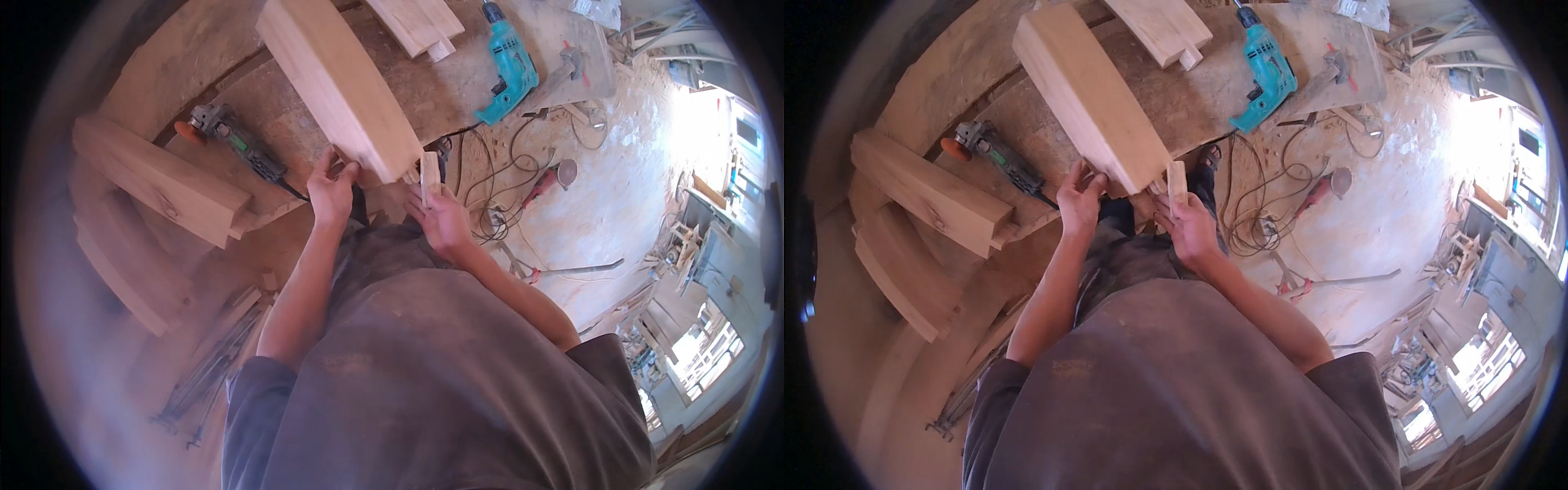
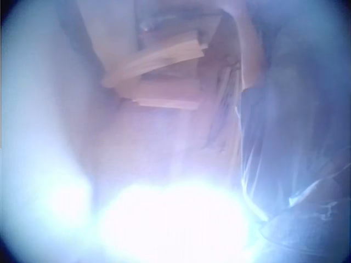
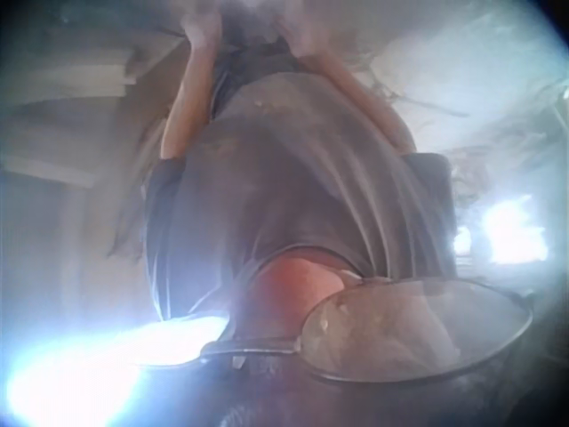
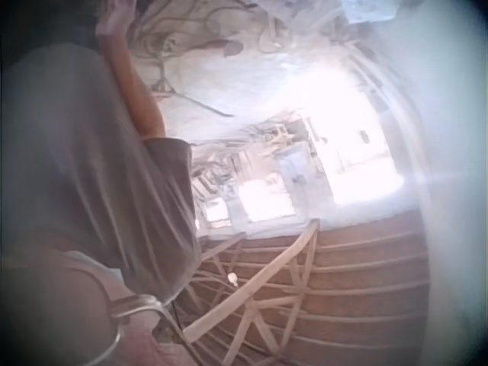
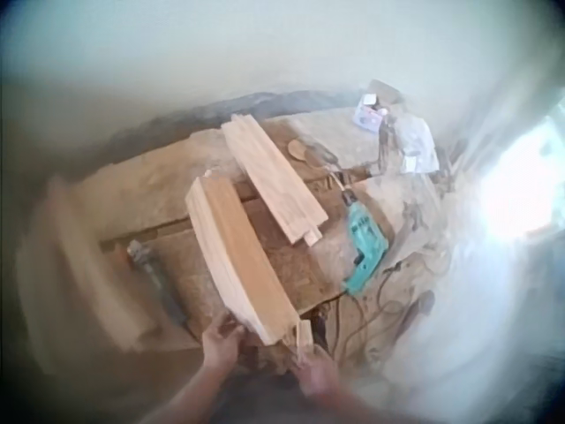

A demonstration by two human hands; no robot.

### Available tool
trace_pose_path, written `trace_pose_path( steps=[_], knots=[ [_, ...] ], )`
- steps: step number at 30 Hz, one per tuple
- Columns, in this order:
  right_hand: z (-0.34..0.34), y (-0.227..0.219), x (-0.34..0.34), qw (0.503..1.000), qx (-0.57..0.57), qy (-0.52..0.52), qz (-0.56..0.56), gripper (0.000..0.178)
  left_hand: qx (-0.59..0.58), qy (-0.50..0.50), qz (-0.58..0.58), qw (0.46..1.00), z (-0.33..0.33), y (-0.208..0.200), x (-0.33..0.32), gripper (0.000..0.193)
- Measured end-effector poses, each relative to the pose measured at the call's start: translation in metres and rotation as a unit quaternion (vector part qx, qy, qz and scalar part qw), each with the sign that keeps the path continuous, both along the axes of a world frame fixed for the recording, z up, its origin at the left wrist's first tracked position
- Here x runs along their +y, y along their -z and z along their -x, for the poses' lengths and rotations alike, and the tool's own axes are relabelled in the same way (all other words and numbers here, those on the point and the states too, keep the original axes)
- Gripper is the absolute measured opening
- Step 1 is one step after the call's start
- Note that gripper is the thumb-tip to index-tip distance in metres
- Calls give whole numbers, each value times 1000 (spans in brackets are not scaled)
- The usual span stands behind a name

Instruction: The person aligns wooden pieces, drills holes into them, applies glue, and hammers wooden dowels into the holes to join the pieces together. The person repeats this process for multiple wooden components.

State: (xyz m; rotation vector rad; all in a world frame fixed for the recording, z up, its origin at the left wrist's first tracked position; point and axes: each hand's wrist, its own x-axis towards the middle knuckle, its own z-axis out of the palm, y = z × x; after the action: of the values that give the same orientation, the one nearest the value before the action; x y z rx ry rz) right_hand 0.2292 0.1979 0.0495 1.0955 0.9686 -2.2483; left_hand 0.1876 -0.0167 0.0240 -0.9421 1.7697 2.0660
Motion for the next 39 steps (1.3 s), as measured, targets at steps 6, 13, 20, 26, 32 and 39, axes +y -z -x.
trace_pose_path(
  steps=[6,13,20,26,32,39],
  knots=[
    [6,-3,17,999,-11,43,-20,29,59,-50,158,984,33,-24,-4,85],
    [26,20,37,995,-28,22,-88,19,-271,99,457,841,86,-44,47,142],
    [67,4,42,990,-4,42,-132,20,-215,48,395,892,91,-51,43,125],
    [120,21,77,987,93,66,-116,19,128,-209,-16,969,103,-35,36,81],
    [186,21,93,973,33,-104,-205,22,97,-235,1,967,129,-1,19,104],
    [212,40,101,962,41,-194,-188,15,94,-248,-70,962,98,10,0,63]
  ],
)
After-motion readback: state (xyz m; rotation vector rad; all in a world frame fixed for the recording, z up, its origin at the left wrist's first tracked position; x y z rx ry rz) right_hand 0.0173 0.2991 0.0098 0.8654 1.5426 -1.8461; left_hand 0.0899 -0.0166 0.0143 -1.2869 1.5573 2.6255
